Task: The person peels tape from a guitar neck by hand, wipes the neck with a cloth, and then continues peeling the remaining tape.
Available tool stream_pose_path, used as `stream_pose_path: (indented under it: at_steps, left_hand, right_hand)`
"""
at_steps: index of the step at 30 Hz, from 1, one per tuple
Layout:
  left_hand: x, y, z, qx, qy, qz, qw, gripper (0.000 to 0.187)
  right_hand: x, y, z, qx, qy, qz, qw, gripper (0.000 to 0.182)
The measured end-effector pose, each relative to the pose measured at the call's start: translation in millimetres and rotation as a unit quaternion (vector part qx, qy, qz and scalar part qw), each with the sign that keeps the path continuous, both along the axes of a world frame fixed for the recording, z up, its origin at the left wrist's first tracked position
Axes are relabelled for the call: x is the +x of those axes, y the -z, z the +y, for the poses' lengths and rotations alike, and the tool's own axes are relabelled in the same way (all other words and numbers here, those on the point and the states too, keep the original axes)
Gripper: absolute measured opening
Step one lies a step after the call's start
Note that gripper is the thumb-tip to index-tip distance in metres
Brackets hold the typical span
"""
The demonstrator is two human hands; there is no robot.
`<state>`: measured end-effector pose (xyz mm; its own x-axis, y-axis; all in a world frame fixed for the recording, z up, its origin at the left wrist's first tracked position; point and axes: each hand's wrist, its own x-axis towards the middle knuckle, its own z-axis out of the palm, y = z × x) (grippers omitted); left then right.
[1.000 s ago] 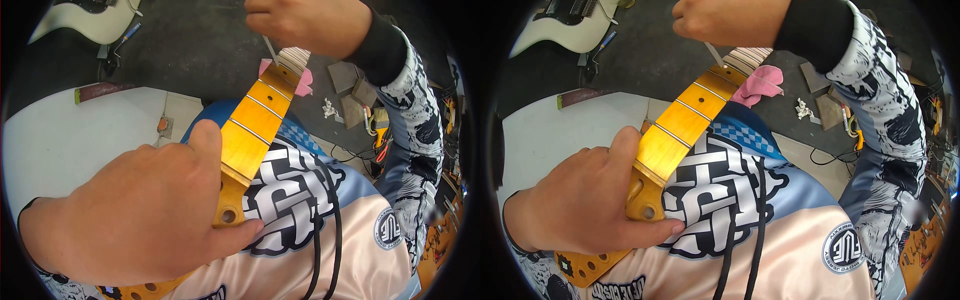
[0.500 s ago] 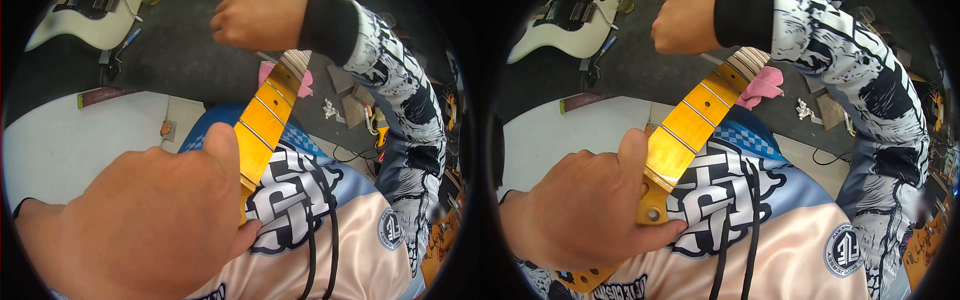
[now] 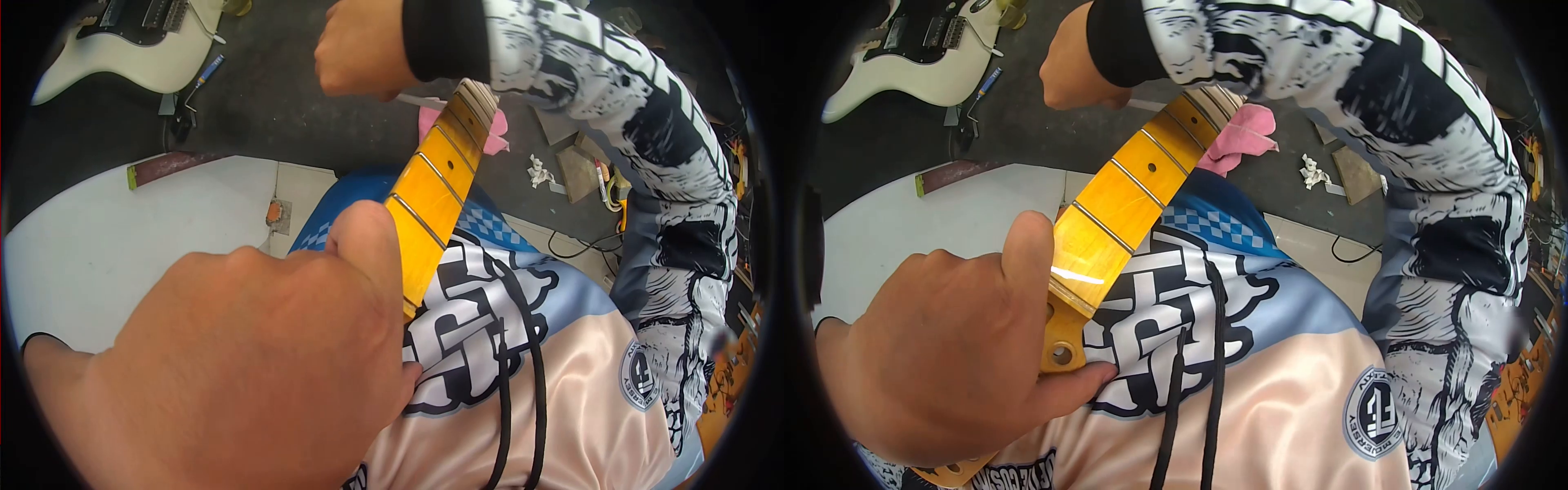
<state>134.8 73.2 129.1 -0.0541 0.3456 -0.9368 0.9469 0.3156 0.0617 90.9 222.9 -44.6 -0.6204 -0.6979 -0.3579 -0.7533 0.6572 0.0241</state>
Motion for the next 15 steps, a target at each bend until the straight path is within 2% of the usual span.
stream_pose_path:
  at_steps: [4, 7, 9, 15]
  left_hand:
    - [-8.5, -1.9, 0.0, -0.015, -0.004, -0.006, 1.000, 0.074]
    - [16.8, -4.5, -11.3, 0.158, 0.034, 0.031, 0.986, 0.073]
    - [11.6, 1.2, -11.6, 0.228, 0.057, 0.035, 0.971, 0.072]
    - [0.7, 0.5, -9.9, 0.235, 0.038, 0.007, 0.971, 0.071]
  right_hand:
    - [-8.5, -10.4, 0.8, 0.001, 0.010, -0.050, 0.999, 0.026]
    - [1.6, -8.7, -0.4, 0.008, 0.030, -0.040, 0.999, 0.028]
    - [-6.1, 3.2, 2.1, 0.007, 0.019, -0.048, 0.999, 0.026]
    - [-1.2, 14.3, -11.1, 0.024, 0.070, -0.026, 0.997, 0.027]
